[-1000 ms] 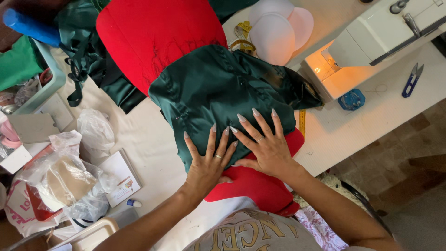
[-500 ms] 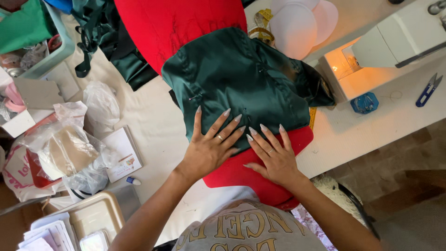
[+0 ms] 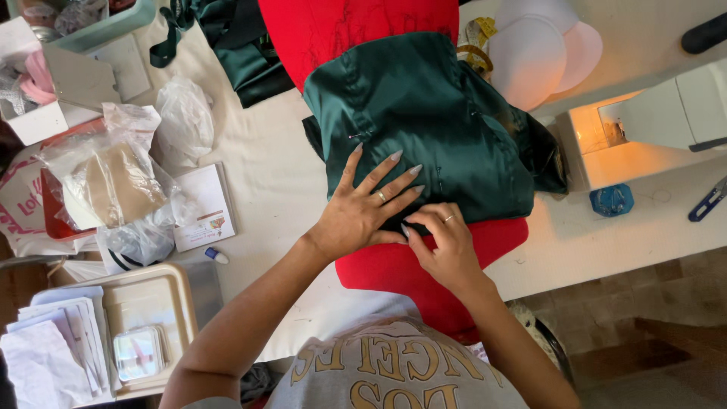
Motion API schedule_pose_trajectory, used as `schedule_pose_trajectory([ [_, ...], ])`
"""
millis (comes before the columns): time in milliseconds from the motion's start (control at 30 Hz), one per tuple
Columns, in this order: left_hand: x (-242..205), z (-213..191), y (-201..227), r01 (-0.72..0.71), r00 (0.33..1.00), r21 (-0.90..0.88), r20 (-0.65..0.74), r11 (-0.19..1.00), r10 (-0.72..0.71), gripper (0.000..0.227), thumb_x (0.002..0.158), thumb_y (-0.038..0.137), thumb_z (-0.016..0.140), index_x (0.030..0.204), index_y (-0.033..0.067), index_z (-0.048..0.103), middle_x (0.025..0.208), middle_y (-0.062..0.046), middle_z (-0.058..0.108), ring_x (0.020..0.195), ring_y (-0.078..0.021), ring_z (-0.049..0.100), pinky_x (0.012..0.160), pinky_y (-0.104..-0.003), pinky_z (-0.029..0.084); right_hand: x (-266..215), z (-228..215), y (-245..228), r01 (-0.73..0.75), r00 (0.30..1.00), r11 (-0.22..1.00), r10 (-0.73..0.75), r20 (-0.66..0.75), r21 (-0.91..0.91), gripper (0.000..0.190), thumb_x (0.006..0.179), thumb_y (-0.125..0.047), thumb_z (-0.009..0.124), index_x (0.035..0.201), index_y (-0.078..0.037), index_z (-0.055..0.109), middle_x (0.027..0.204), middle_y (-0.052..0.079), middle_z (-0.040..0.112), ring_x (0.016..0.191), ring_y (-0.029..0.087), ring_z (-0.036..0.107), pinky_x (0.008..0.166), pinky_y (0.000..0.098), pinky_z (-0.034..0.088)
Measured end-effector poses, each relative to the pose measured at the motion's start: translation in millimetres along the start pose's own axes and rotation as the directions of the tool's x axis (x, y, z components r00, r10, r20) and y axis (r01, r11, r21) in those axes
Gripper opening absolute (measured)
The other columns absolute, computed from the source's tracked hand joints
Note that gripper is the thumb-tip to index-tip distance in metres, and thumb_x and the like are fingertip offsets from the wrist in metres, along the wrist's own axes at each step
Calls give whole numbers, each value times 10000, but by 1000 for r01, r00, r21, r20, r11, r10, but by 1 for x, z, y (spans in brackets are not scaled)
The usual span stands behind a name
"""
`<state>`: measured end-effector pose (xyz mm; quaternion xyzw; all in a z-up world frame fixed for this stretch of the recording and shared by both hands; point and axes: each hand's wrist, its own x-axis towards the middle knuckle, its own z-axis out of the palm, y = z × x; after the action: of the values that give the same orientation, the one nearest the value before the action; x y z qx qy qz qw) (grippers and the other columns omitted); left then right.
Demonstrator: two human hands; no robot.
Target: The person drapes and pins green fabric onto a red dress form by hand.
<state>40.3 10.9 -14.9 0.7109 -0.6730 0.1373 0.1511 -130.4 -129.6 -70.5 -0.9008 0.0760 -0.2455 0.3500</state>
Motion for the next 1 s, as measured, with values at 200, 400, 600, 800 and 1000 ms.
schedule_pose_trajectory([
  [200, -14, 2, -4, 109, 978, -177, -158, 978, -138, 1083, 714, 864, 522, 1526, 150, 469, 1626, -76, 398, 1515, -351, 341, 1248, -631, 210, 10, -16, -13, -89, 989, 996, 88, 117, -2, 319, 855, -273, 831, 1122, -195, 675, 1032, -36, 581, 1029, 260, 604, 852, 382, 556],
  [400, -51, 14, -7, 225, 915, -325, -254, 918, -314, 1288, 589, 901, 595, 1545, 59, 405, 1629, -171, 365, 1501, -417, 340, 1251, -549, 295, 17, -17, -15, -78, 989, 996, 81, 121, -33, 306, 824, -309, 864, 1039, -185, 686, 966, -28, 555, 957, 244, 612, 746, 344, 570],
  [600, -97, 25, -4, 491, 827, -506, 14, 709, -562, 1488, 448, 771, 841, 1610, 56, 247, 1664, -182, 278, 1511, -390, 318, 1249, -505, 304, 15, -17, -15, -51, 990, 997, 58, 130, -57, 262, 857, -316, 841, 1011, -179, 680, 980, -12, 558, 965, 247, 607, 770, 334, 552],
  [800, -124, 37, 19, 550, 533, -824, 223, 134, -816, 1151, 686, 333, 959, 1581, 32, 301, 1565, -226, 428, 1428, -434, 415, 1174, -488, 423, 16, -18, -20, -45, 989, 993, 59, 134, -107, 372, 779, -355, 908, 987, -167, 665, 990, 4, 558, 966, 246, 605, 791, 356, 541],
  [1000, -99, 34, 6, 593, 570, -803, 373, 53, -733, 1278, 648, 465, 954, 1640, 206, 191, 1616, -199, 348, 1488, -374, 346, 1259, -449, 298, 17, -14, -20, -49, 991, 981, 72, 116, -188, 376, 766, -392, 922, 916, -189, 644, 982, 0, 559, 964, 257, 609, 755, 366, 555],
])
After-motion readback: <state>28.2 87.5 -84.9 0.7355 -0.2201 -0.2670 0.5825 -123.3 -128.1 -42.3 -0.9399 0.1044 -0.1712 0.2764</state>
